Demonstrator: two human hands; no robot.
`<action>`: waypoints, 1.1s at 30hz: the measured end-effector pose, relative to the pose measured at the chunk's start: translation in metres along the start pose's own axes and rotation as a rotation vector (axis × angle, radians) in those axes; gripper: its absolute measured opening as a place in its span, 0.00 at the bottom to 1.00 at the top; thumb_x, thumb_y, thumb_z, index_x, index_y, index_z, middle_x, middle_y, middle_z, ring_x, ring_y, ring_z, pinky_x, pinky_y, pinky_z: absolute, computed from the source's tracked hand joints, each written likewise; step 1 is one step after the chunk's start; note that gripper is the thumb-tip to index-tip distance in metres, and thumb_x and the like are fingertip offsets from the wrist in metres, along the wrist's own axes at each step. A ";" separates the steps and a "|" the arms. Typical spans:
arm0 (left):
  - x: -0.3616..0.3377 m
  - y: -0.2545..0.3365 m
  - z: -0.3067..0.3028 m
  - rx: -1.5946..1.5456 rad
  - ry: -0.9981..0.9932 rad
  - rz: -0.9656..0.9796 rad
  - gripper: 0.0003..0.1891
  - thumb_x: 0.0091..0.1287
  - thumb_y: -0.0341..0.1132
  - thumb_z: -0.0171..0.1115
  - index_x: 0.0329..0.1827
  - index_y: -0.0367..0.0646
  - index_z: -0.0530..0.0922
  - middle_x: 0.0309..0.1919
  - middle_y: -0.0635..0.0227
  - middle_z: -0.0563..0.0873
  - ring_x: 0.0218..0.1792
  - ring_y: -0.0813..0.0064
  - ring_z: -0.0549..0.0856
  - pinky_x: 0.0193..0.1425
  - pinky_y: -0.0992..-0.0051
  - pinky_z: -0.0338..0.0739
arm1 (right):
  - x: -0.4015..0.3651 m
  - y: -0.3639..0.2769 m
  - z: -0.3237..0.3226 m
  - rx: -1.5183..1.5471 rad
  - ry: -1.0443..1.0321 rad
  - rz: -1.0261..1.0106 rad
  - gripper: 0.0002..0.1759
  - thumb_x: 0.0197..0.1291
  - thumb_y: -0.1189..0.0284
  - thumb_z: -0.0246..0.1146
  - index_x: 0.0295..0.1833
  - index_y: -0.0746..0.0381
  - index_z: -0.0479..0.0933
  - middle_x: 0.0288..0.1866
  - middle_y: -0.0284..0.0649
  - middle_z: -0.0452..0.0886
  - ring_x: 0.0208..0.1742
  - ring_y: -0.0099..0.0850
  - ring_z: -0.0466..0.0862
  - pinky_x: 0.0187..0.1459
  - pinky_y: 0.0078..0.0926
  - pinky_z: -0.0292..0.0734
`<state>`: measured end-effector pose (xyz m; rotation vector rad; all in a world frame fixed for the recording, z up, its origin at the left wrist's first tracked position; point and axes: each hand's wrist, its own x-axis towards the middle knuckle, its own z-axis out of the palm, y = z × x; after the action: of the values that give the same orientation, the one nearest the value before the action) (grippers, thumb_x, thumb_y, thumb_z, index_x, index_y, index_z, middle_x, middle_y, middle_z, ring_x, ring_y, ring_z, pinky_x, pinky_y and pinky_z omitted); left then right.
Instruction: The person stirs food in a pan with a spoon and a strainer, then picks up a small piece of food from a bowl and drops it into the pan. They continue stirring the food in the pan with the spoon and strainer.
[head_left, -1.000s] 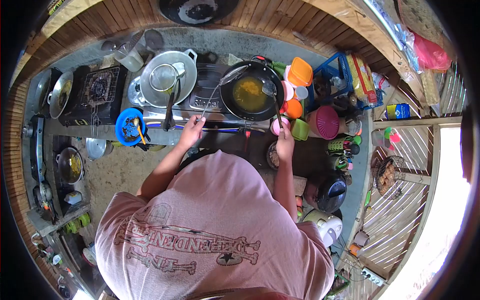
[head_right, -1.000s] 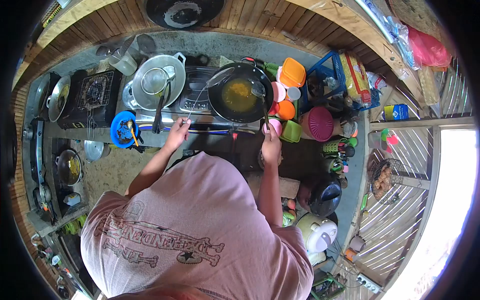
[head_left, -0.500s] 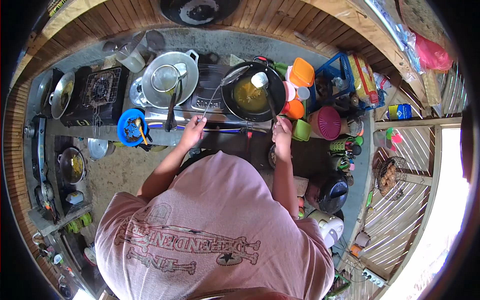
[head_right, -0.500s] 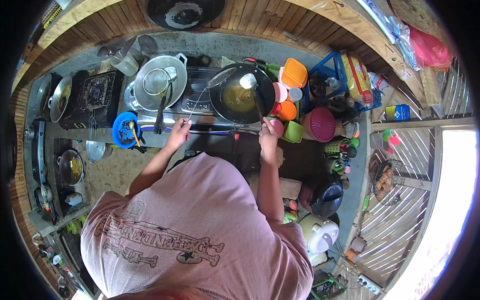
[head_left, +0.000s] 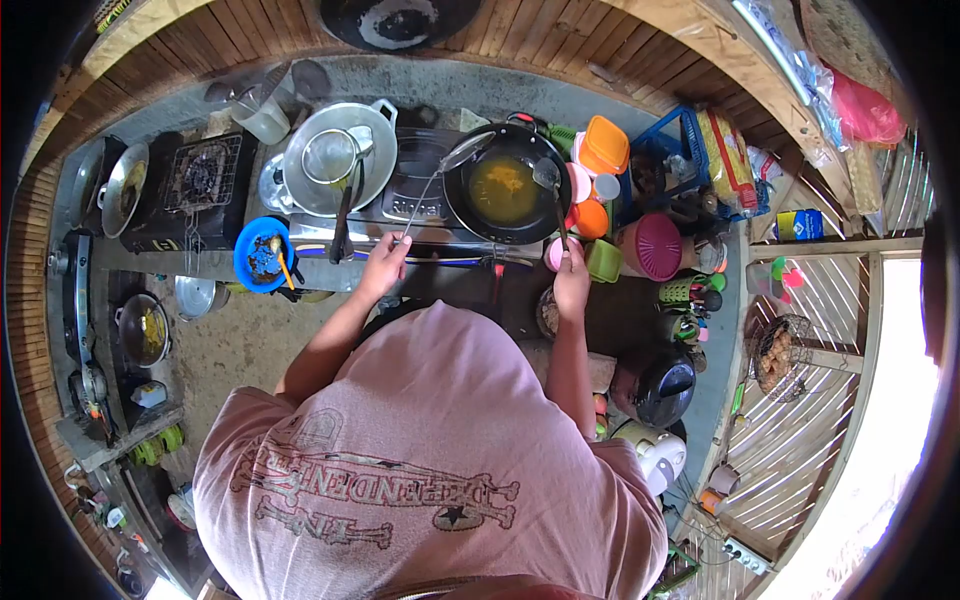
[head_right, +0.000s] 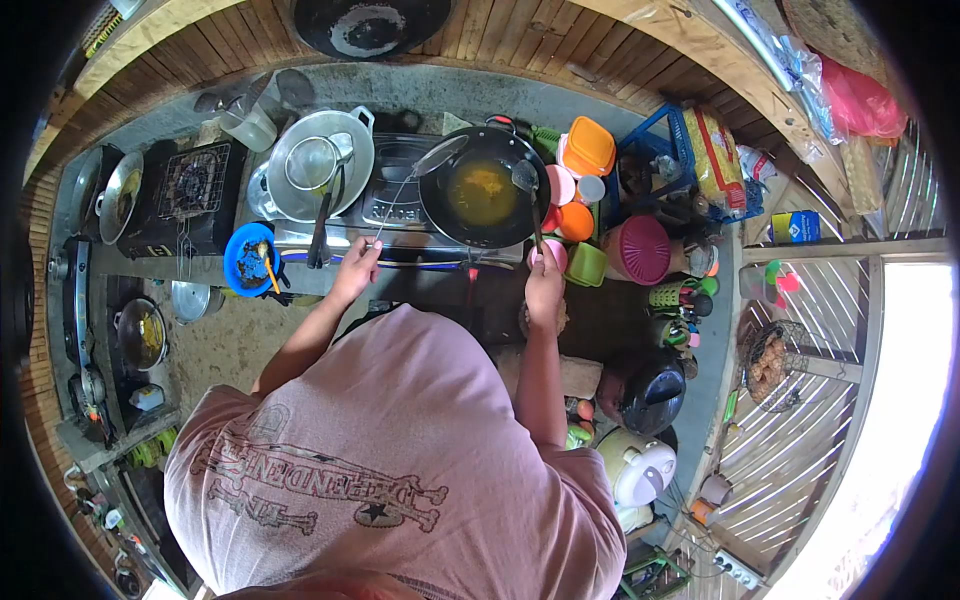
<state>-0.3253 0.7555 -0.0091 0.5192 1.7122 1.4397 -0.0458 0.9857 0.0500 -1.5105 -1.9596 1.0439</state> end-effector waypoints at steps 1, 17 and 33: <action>0.000 0.002 0.000 -0.005 0.002 0.002 0.20 0.78 0.50 0.57 0.54 0.40 0.73 0.19 0.75 0.72 0.18 0.81 0.73 0.23 0.77 0.66 | 0.000 -0.002 -0.001 0.015 -0.029 0.067 0.20 0.75 0.73 0.51 0.68 0.67 0.75 0.70 0.51 0.77 0.75 0.44 0.72 0.75 0.31 0.61; 0.002 -0.004 -0.002 -0.040 0.004 -0.003 0.17 0.79 0.48 0.57 0.52 0.41 0.73 0.19 0.75 0.71 0.17 0.81 0.72 0.22 0.77 0.65 | 0.002 0.022 0.019 0.654 -0.137 0.201 0.20 0.77 0.70 0.54 0.70 0.61 0.76 0.24 0.22 0.64 0.21 0.12 0.61 0.22 0.14 0.56; -0.002 0.001 0.001 -0.028 -0.008 0.015 0.20 0.79 0.50 0.56 0.55 0.39 0.73 0.19 0.74 0.72 0.17 0.81 0.72 0.22 0.77 0.65 | 0.000 0.021 0.011 0.502 -0.048 0.064 0.21 0.76 0.73 0.55 0.71 0.61 0.76 0.32 0.22 0.71 0.28 0.12 0.64 0.29 0.14 0.61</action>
<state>-0.3230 0.7548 -0.0077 0.5236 1.6827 1.4679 -0.0408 0.9847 0.0269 -1.2779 -1.5246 1.4762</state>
